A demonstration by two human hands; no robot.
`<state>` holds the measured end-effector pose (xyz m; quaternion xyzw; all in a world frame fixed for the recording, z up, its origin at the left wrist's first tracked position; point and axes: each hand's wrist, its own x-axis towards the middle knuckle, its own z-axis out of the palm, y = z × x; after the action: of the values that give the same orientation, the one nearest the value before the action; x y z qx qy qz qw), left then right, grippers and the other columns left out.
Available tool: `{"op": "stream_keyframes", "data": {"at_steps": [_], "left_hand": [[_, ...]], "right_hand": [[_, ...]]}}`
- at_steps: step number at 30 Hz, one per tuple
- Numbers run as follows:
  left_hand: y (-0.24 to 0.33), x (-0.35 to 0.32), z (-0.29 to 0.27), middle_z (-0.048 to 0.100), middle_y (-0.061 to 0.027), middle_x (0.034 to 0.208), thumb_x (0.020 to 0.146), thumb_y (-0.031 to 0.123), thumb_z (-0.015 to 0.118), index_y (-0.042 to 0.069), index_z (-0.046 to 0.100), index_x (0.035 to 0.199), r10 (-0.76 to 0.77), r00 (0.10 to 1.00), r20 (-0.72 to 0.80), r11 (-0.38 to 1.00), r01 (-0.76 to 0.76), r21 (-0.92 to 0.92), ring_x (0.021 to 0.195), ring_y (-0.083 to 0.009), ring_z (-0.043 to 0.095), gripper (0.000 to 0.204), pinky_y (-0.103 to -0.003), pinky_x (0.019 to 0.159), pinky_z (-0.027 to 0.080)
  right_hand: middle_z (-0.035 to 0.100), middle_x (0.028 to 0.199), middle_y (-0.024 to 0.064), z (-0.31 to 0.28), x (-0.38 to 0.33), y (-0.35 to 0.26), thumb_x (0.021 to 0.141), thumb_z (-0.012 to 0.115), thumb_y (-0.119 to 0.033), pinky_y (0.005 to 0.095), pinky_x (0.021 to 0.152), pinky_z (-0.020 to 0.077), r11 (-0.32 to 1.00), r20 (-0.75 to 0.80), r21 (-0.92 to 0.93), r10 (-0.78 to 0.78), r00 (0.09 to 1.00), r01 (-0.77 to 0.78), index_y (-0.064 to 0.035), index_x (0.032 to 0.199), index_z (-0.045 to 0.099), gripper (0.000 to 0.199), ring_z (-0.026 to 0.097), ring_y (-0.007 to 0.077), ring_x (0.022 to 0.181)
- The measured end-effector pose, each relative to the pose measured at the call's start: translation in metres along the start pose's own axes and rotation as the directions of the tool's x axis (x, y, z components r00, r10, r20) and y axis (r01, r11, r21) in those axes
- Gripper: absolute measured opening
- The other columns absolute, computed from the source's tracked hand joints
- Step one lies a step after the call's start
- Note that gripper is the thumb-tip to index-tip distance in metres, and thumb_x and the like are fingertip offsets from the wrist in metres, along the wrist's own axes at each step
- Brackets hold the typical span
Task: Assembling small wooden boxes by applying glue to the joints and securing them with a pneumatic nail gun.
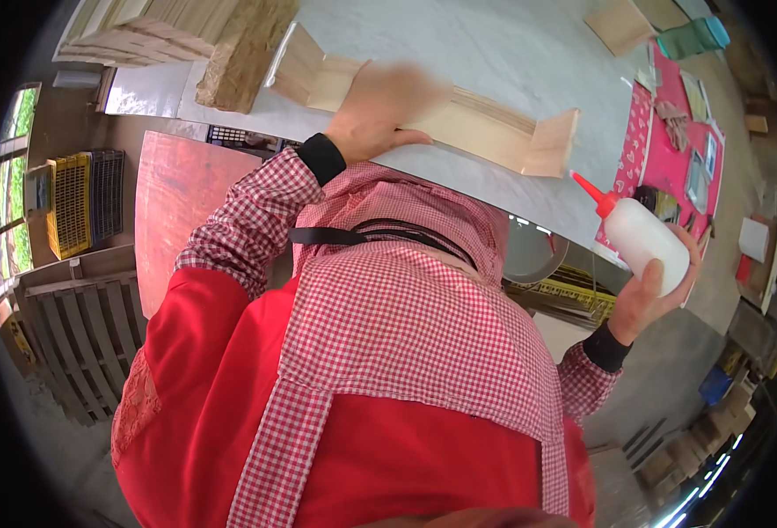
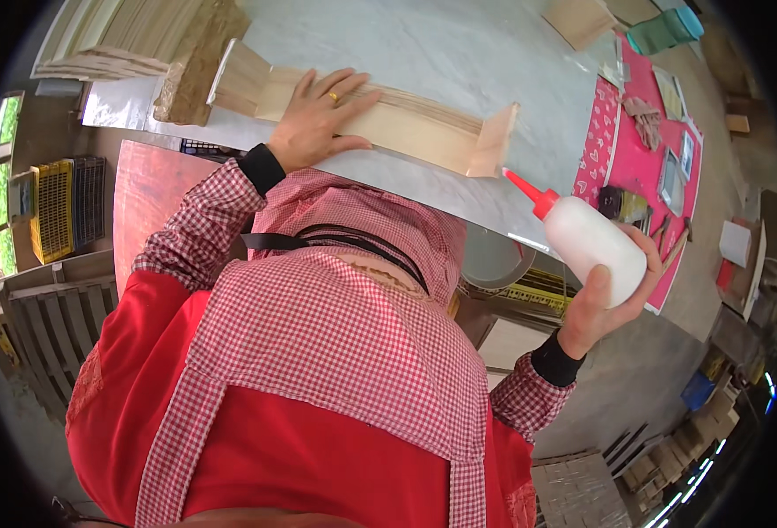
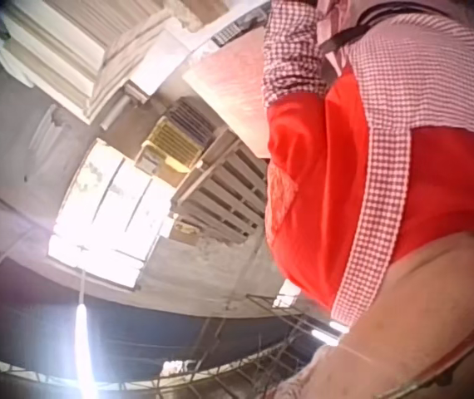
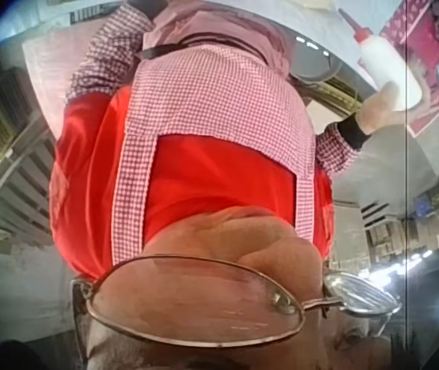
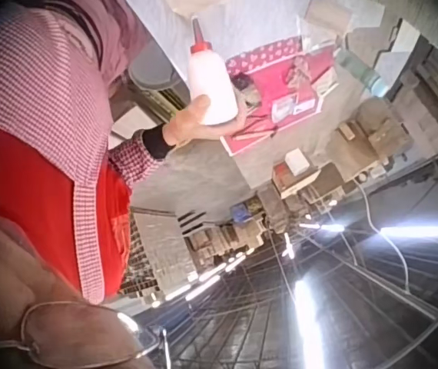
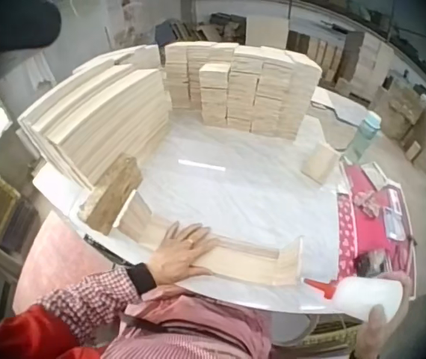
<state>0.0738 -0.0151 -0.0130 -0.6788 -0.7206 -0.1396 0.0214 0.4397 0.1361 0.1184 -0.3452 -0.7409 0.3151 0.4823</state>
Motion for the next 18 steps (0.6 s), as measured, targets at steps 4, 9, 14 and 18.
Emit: {"op": "stream_keyframes", "data": {"at_steps": [4,9,14,18], "left_hand": [[0.0,0.0,0.001,0.043,-0.009,0.148,0.085,0.058,0.061,0.021,0.048,0.143,0.015,1.0,-0.024,1.0,-0.015,0.022,0.14,-0.0299,0.034,0.07,-0.061,0.112,0.024],[0.0,-0.001,0.0,0.039,-0.0076,0.152,0.085,0.055,0.064,0.022,0.046,0.145,-0.01,1.0,0.013,1.0,0.01,0.008,0.142,-0.0299,0.032,0.071,-0.059,0.115,0.021],[-0.001,-0.001,-0.001,0.038,-0.0077,0.152,0.085,0.055,0.064,0.023,0.046,0.146,-0.011,1.0,0.023,1.0,0.011,0.008,0.142,-0.0303,0.031,0.071,-0.059,0.115,0.02],[-0.002,-0.002,0.0,0.038,-0.0079,0.153,0.085,0.055,0.064,0.022,0.045,0.146,-0.015,0.999,0.031,1.0,0.015,0.007,0.142,-0.0306,0.031,0.072,-0.059,0.115,0.019]], "right_hand": [[0.059,0.115,0.0149,0.004,-0.002,0.002,0.081,0.075,-0.039,0.0389,0.091,0.0494,0.999,0.069,0.039,0.018,0.997,-0.021,0.0017,0.125,0.05,0.064,0.06,0.0265,0.104],[0.058,0.117,0.0153,0.005,0.0,0.008,0.081,0.074,-0.04,0.0401,0.093,0.0496,1.0,0.085,0.002,0.0,0.996,-0.001,0.0011,0.125,0.051,0.064,0.06,0.0273,0.106],[0.059,0.115,0.0149,0.008,0.007,0.008,0.082,0.073,-0.028,0.0382,0.092,0.0481,1.0,0.1,0.016,-0.018,0.995,0.017,0.0011,0.123,0.051,0.055,0.06,0.0253,0.103],[0.06,0.115,0.0141,0.013,0.017,0.012,0.082,0.074,-0.025,0.0373,0.091,0.0483,0.999,0.108,-0.008,-0.051,0.993,0.053,0.0009,0.123,0.051,0.053,0.06,0.0244,0.103]]}}
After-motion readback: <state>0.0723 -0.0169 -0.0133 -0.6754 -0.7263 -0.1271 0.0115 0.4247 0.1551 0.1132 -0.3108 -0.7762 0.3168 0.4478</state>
